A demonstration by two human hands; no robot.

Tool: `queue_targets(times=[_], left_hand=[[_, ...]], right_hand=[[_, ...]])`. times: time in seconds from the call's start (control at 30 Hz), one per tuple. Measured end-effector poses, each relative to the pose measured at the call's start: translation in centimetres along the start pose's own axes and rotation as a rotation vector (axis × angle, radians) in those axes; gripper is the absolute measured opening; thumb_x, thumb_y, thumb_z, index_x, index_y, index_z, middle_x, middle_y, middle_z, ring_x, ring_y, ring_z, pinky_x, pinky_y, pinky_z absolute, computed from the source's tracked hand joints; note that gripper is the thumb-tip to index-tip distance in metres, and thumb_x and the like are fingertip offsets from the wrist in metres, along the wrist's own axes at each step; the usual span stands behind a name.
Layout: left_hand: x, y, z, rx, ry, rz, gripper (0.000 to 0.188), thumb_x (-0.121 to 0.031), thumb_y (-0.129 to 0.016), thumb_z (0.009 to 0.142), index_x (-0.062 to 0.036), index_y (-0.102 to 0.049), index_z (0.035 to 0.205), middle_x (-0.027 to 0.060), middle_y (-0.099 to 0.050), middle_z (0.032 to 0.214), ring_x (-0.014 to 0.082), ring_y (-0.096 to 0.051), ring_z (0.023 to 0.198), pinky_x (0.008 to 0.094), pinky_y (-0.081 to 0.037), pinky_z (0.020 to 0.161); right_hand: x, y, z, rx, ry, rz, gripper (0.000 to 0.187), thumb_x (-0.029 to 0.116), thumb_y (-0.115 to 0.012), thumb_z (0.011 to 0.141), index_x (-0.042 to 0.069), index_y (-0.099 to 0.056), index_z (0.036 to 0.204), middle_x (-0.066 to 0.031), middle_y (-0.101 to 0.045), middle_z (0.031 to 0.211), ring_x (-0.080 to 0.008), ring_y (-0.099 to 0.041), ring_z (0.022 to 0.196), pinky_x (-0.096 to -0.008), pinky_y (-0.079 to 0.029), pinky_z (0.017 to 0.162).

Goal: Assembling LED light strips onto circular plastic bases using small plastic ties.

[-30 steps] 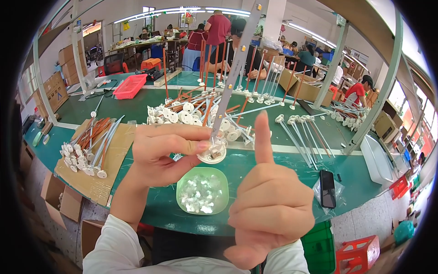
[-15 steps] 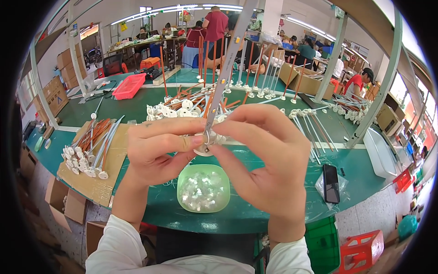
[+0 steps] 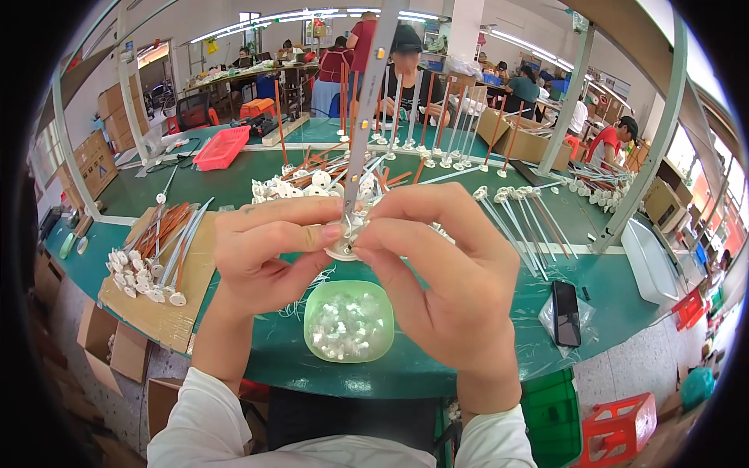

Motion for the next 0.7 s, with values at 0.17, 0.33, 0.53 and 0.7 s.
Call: queue_targets(times=[0.17, 0.33, 0.53, 0.7], left_hand=[[0.07, -0.18, -0.02, -0.016, -0.018, -0.03, 0.016, 0.003, -0.077, 0.071, -0.0022, -0.071, 0.085, 0.0146, -0.073, 0.095, 0.026, -0.073, 0.078, 0.03, -0.059, 0.065], [-0.23, -0.3, 0.0, -0.02, -0.084, 0.034, 0.014, 0.002, -0.077, 0.072, -0.0007, -0.07, 0.085, 0.0148, -0.072, 0.095, 0.0278, -0.072, 0.08, 0.0317, -0.06, 0.067], [-0.58, -0.43, 0.02, 0.03, -0.14, 0.044, 0.021, 0.006, -0.075, 0.071, -0.0007, -0.07, 0.091, 0.0179, -0.072, 0.098, 0.0294, -0.073, 0.083, 0.0324, -0.06, 0.07], [-0.46, -0.13, 0.03, 0.037, -0.127, 0.031, 0.028, 0.01, -0.074, 0.069, -0.0015, -0.07, 0.094, 0.0196, -0.072, 0.099, 0.0297, -0.073, 0.085, 0.032, -0.06, 0.071]], right_hand=[[0.09, 0.1, -0.08, -0.032, -0.06, -0.074, 0.025, -0.003, -0.079, 0.066, 0.0, -0.071, 0.089, -0.0132, -0.063, 0.101, -0.0196, -0.062, 0.084, -0.0289, -0.051, 0.071], [-0.29, -0.33, -0.4, -0.039, -0.065, -0.03, 0.027, -0.004, -0.08, 0.066, 0.0, -0.072, 0.091, -0.014, -0.063, 0.106, -0.02, -0.061, 0.087, -0.0291, -0.052, 0.071], [-0.36, -0.12, -0.4, -0.062, 0.072, -0.07, 0.022, -0.005, -0.076, 0.069, 0.0, -0.072, 0.089, -0.0143, -0.063, 0.108, -0.0216, -0.061, 0.089, -0.03, -0.052, 0.071], [0.27, -0.59, 0.11, -0.025, 0.15, -0.187, 0.014, -0.005, -0.073, 0.072, -0.002, -0.067, 0.085, -0.0154, -0.063, 0.109, -0.0235, -0.061, 0.089, -0.0304, -0.051, 0.071]])
Point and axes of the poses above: each hand's wrist, its own z-axis towards the middle knuckle, its own y-axis out of the back of the hand, x = y × z, the point moved 5 cm from there along z, towards the middle knuckle
